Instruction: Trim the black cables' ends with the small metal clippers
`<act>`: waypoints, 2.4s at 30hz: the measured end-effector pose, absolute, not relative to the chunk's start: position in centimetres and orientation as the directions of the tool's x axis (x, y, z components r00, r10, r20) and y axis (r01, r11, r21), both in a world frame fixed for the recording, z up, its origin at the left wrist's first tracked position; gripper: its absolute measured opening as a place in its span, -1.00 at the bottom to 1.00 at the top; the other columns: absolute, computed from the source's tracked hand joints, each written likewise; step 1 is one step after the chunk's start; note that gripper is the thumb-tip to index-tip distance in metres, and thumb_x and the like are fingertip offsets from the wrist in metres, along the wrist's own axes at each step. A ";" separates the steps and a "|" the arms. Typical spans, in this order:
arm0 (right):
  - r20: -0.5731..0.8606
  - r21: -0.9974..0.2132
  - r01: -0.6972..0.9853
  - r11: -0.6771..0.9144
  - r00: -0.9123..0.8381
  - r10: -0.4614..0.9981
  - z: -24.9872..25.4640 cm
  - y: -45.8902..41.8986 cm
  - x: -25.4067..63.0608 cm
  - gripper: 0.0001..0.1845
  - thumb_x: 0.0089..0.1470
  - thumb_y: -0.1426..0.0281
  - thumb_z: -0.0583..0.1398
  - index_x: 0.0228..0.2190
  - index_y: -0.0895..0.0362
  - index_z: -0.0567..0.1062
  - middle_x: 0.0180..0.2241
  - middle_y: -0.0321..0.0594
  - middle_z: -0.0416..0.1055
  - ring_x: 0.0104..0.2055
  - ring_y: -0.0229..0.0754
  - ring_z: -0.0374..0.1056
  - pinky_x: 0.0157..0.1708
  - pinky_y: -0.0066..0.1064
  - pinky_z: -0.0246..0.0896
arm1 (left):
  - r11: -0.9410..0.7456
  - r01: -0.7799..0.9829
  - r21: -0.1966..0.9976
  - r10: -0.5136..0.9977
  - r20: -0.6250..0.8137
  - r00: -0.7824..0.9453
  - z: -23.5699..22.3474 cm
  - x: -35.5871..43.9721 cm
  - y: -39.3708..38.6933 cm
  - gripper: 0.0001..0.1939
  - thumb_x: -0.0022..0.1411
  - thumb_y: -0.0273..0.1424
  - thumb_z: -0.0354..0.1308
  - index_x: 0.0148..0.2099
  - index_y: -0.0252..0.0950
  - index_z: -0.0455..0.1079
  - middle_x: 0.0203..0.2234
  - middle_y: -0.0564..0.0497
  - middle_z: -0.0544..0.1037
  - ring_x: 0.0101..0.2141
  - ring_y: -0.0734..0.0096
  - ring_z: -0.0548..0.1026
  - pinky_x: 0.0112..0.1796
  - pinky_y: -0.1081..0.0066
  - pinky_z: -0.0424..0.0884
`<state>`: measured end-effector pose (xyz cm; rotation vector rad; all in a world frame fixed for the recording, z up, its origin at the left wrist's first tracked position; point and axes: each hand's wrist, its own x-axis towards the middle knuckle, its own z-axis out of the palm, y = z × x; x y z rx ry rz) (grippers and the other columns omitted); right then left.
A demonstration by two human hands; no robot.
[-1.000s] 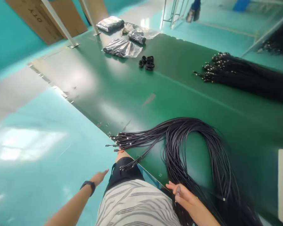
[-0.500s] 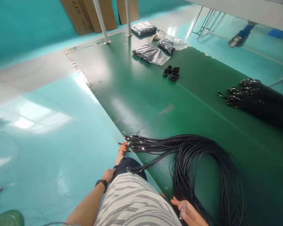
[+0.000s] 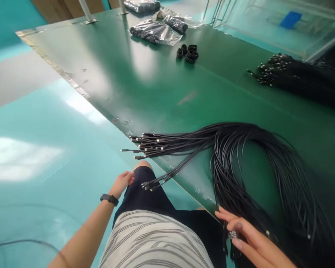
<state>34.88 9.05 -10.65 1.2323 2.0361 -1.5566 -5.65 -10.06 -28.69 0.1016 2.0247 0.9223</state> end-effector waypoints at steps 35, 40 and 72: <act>0.027 -0.998 0.051 0.048 -0.350 0.936 -11.5 -0.9 30.1 -0.78 0.12 0.14 0.23 -0.20 -0.07 0.52 0.06 -0.12 0.35 0.17 0.10 0.24 0.06 -0.17 0.27 | 0.447 -0.157 0.881 0.894 -0.444 0.056 -15.9 5.8 -5.8 -0.62 0.23 -0.12 0.15 -0.08 -0.32 0.47 -0.26 -0.14 0.62 -0.31 0.25 0.58 -0.22 0.31 0.45; -0.230 -0.971 0.040 -0.237 -0.442 0.867 -13.8 -2.8 26.5 -0.79 0.04 0.19 0.32 -0.28 0.01 0.56 -0.25 -0.20 0.46 -0.18 -0.07 0.42 -0.16 -0.33 0.40 | 0.461 -0.280 0.842 0.883 -0.468 0.045 -17.8 8.8 -6.5 -0.68 0.24 -0.18 0.17 -0.12 -0.34 0.41 -0.39 -0.04 0.59 -0.48 0.45 0.56 -0.43 0.50 0.40; -0.390 -0.778 -0.393 -0.490 -0.310 0.867 -15.3 -1.7 25.5 -0.86 0.07 0.31 0.32 -0.29 0.04 0.52 -0.35 -0.20 0.57 -0.39 -0.17 0.49 -0.45 -0.38 0.49 | 0.495 -0.606 0.623 0.861 -0.444 0.248 -16.3 10.5 -6.1 -0.78 0.18 -0.30 0.29 -0.22 -0.38 0.51 -0.44 -0.07 0.64 -0.55 0.44 0.59 -0.52 0.55 0.45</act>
